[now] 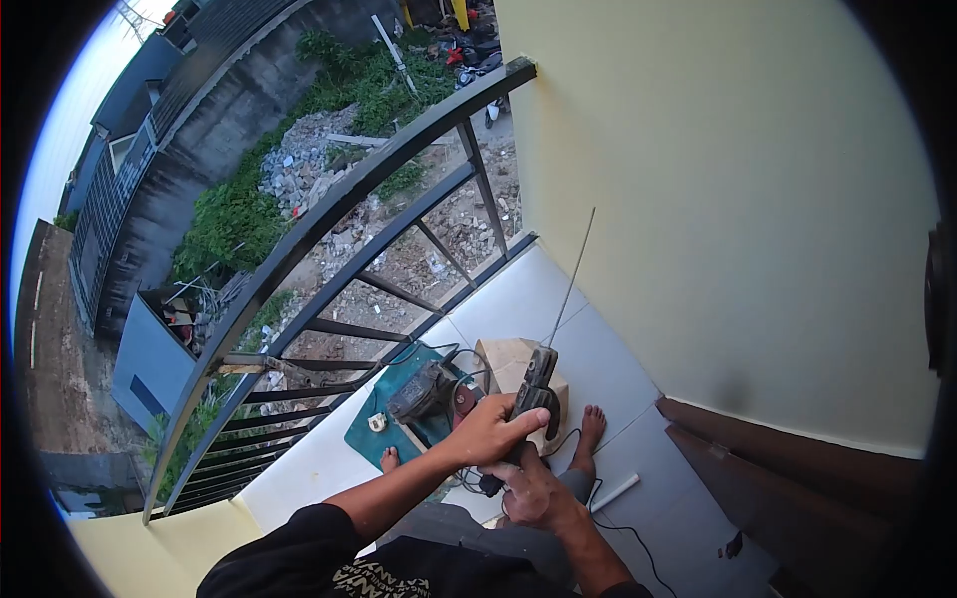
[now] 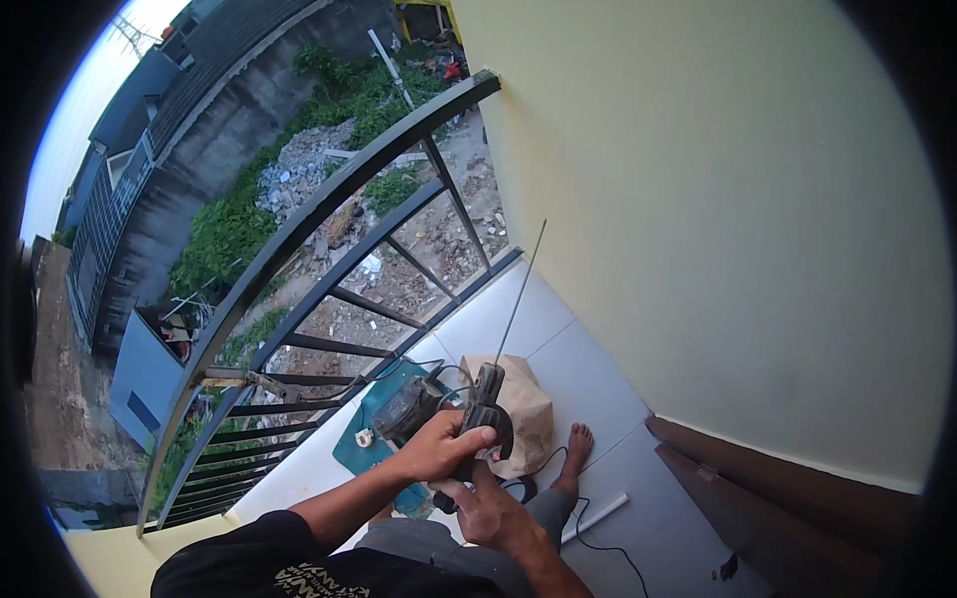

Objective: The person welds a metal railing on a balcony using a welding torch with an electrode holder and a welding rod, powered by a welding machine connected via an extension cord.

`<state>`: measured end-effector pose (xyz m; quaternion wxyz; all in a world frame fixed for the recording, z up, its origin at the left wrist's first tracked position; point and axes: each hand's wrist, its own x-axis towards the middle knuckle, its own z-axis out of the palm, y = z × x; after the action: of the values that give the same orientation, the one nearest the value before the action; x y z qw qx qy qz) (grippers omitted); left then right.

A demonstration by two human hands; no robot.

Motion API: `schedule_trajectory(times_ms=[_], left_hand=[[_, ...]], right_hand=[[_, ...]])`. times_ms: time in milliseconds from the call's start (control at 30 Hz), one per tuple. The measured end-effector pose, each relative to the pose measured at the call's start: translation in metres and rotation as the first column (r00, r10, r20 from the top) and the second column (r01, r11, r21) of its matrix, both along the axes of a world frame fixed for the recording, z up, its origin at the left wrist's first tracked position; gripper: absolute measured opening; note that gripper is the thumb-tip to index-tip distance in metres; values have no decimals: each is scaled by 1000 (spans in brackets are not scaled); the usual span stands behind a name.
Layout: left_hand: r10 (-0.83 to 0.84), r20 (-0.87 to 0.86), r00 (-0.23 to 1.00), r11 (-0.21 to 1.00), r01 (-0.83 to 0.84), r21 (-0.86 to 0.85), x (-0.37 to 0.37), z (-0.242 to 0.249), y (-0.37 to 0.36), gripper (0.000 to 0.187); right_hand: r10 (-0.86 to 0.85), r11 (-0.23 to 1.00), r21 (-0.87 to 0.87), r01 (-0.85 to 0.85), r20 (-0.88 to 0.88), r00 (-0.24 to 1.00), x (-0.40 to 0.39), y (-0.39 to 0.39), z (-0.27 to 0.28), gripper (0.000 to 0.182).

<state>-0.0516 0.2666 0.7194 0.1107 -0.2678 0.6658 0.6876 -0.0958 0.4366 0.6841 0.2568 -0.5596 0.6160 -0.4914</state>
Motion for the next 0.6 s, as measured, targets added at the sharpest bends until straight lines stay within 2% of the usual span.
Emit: schedule_trajectory(times_ms=[33, 67, 133, 167, 200, 233, 267, 300, 333, 367, 400, 433, 467, 500, 567, 600], left_hand=[[53, -2, 999, 996, -53, -75, -1, 8, 4, 56], [57, -13, 998, 995, -58, -75, -2, 10, 4, 56], [141, 103, 985, 980, -124, -157, -5, 13, 2, 54], [164, 92, 982, 965, -141, -220, -7, 18, 0, 52], [68, 52, 996, 965, -52, -259, -9, 15, -10, 52], [44, -104, 994, 964, -69, -255, -9, 8, -26, 52], [124, -173, 977, 915, -180, -360, -11, -6, -47, 49], [235, -276, 932, 760, -353, -546, -17, -13, -71, 47], [208, -297, 932, 486, -362, -795, -21, -22, -106, 45], [212, -325, 922, 217, -368, -904, -21, -43, -143, 50], [209, -297, 932, 9, -306, -952, -19, -50, -174, 56], [232, -270, 934, -129, -246, -961, -20, -59, -201, 57], [260, -242, 935, -259, -174, -950, -18, -67, -223, 58], [258, -237, 937, -258, -169, -951, -15, -73, -239, 58], [308, -83, 948, -167, -32, -985, -10, -80, -263, 42], [307, -80, 948, -170, -28, -985, -7, -84, -273, 42]], right_hand=[[57, 998, 15, -59, 115, 992, -3, 1, -2, 45], [62, 998, 15, -64, 105, 993, -3, -1, 1, 45], [-84, 996, -17, 91, 247, 965, 2, -4, 7, 31], [-105, 990, -65, 125, 251, 962, 10, -3, -14, 30], [-107, 990, -68, 127, 246, 963, 16, -5, -17, 30], [-218, 968, 1, 252, 508, 833, 24, -10, -17, 36], [-312, 932, 105, 348, 721, 619, 28, -12, -19, 42], [-418, 898, 43, 437, 391, 820, 20, -14, -22, 56], [-420, 896, 40, 441, 394, 818, 13, -19, -16, 56], [-498, 848, -20, 530, 313, 809, 7, -24, -6, 60], [-576, 790, -90, 607, 233, 784, 1, -28, -1, 64], [-581, 784, -94, 614, 236, 779, -7, -32, 0, 64], [-614, 776, -98, 624, 112, 781, -13, -34, 0, 66], [-633, 771, -100, 629, -16, 774, -19, -36, 0, 69], [-638, 769, -33, 638, 25, 770, -28, -40, 7, 66], [-643, 766, 32, 642, 65, 763, -32, -43, 9, 64]])
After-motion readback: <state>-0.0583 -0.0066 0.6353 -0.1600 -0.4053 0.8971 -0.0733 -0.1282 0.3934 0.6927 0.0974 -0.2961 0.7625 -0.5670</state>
